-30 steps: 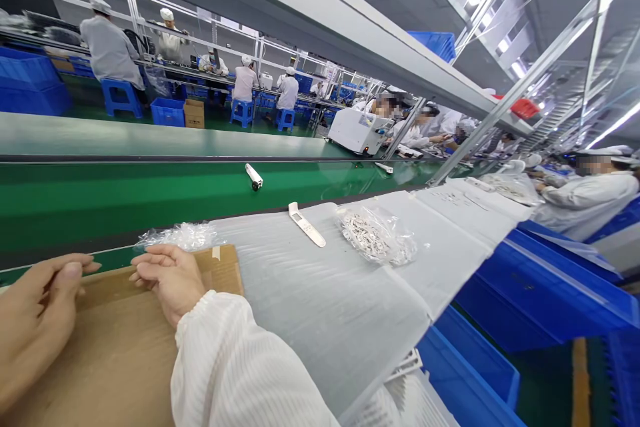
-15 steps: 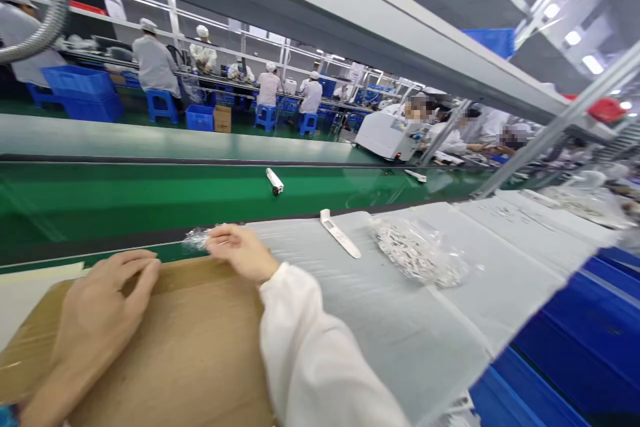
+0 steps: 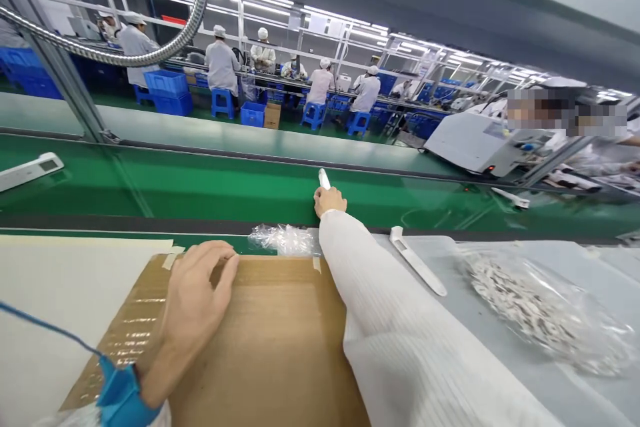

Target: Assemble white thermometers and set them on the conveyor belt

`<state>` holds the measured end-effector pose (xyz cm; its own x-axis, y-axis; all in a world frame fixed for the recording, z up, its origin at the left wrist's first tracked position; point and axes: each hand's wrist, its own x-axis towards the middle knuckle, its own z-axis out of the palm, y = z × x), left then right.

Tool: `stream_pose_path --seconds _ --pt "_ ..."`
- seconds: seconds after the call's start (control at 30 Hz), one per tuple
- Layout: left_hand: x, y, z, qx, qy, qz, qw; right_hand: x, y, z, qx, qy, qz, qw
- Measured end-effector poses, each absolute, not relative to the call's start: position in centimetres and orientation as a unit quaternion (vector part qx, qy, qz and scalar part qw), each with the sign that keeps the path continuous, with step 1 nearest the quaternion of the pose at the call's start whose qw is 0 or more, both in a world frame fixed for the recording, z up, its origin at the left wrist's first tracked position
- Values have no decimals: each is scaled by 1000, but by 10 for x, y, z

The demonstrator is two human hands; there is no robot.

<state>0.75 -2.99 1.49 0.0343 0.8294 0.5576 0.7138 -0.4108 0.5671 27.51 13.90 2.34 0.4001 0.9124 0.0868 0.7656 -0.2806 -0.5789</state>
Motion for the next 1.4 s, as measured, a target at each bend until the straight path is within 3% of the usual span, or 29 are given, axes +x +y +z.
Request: stream_pose_path --seconds 0.2,0.37,0.47,0.53,0.6,0.67,0.73,0.83,1.0,1.2,1.3,1.4 --pt "7 -29 19 712 527 459 69 246 104 77 -717 -584 210 317" --pt "11 -32 21 744 488 457 4 222 17 131 -545 -600 491 319" --pt "13 -38 22 787 462 401 79 217 -22 143 -507 -597 555 281" --pt "15 -43 25 796 461 339 197 221 -36 141 -538 -639 492 245" --pt "17 -48 28 775 445 296 336 229 -42 133 -605 -689 332 219" --pt "19 -52 32 737 419 284 448 237 -46 121 -647 -706 164 238" --pt "20 -54 34 697 413 283 514 238 -50 109 -628 -716 94 290" --pt "19 -52 35 679 424 275 532 227 -55 92 -534 -785 61 309" --pt "16 -45 33 704 452 283 469 210 -54 68 -486 -825 -164 239" --pt "21 -40 31 630 526 320 473 203 -49 54 -504 -815 -30 285" --pt "17 -34 31 596 604 326 416 200 -42 50 -490 -816 14 306" --pt "6 -25 30 551 651 372 366 207 -22 42 -536 -800 29 270"
